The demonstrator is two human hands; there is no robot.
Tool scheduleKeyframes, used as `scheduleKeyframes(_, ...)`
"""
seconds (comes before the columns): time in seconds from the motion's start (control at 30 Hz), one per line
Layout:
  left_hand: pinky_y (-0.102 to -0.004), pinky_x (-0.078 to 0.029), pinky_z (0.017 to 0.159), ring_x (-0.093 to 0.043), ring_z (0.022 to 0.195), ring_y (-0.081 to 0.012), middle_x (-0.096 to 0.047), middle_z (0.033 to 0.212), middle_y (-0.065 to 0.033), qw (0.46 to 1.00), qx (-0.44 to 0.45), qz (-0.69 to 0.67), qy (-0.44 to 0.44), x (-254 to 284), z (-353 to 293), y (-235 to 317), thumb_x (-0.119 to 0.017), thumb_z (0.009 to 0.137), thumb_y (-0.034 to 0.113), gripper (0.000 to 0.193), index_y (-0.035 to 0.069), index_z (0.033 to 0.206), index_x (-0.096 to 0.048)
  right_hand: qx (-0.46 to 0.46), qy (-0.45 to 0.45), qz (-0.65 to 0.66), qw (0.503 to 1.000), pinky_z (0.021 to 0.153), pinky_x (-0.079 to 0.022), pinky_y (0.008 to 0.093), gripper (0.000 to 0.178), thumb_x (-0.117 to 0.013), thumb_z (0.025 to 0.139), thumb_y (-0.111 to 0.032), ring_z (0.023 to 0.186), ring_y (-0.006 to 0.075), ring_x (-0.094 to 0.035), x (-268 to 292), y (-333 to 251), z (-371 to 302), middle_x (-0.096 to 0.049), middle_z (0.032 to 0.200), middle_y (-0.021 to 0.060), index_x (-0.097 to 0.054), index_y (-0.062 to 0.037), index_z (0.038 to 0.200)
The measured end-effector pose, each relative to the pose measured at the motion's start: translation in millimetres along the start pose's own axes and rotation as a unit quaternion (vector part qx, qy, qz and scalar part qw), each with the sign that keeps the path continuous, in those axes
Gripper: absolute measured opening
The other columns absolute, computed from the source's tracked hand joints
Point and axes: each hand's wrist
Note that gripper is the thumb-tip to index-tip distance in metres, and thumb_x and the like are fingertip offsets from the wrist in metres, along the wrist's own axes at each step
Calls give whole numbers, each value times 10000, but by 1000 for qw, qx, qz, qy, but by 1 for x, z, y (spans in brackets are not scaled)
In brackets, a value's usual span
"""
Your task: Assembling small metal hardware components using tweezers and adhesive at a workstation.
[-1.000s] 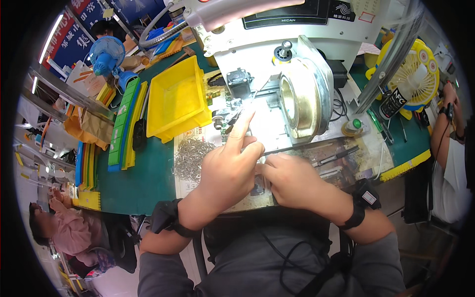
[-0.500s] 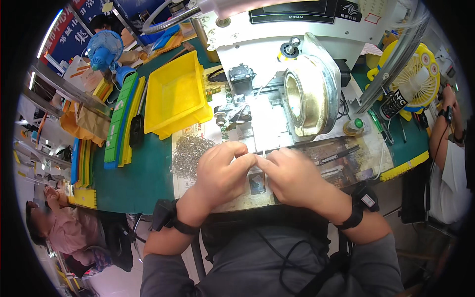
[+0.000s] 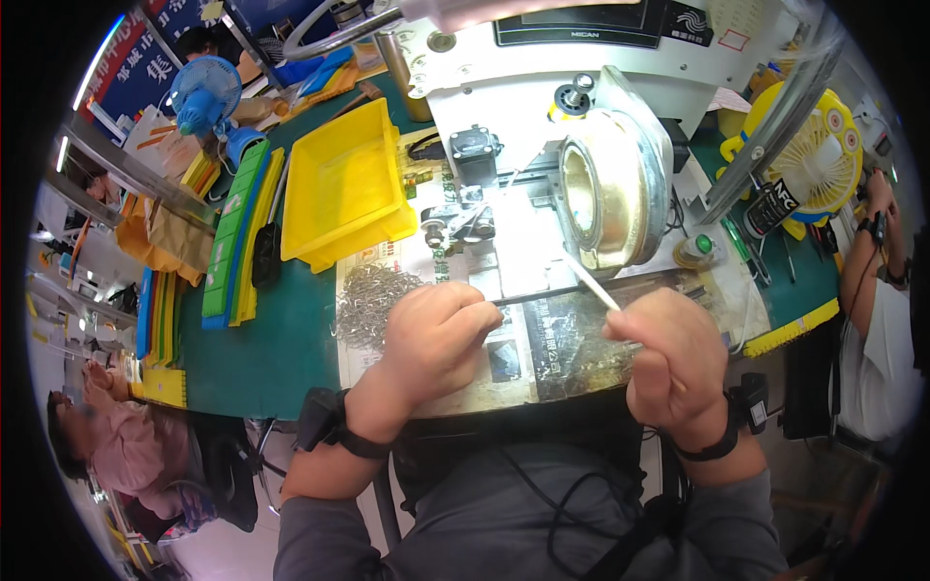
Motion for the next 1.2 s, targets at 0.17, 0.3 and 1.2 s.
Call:
scheduleKeyframes(0.17, -368, -469, 582, -619, 669, -279, -634, 796, -82, 1000, -6, -4, 0, -1, 1, 0, -749, 717, -27, 203, 67, 874, -660, 34, 19, 33, 999, 515, -484, 352, 176, -617, 908, -32, 594, 262, -619, -1, -4, 13, -658, 775, 131, -685, 69, 1035)
scheduleKeyframes(0.3, -370, -463, 577, -616, 664, -282, -635, 795, -87, 1000, -11, 2, 8, -2, 3, 2, -745, 740, -28, 188, 61, 880, -659, 36, 9, -1, 999, 520, -484, 353, 172, -630, 882, -3, 596, 262, -617, -1, -2, 18, -662, 783, 137, -686, 64, 1030)
scheduleKeyframes(1.2, -373, -464, 599, -624, 707, -270, -648, 833, -64, 999, 16, -30, 2, 1, -4, -2, -710, 723, 29, 178, 92, 882, -659, -243, -214, -299, 897, 1211, -228, 528, 777, -745, 839, -259, 1463, 410, -335, 59, 63, -57, -380, 1549, 267, -411, 51, 1469)
Point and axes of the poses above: each hand's wrist, its own z-axis towards the middle knuckle, its own x-axis out of the back of the hand, y = z × x
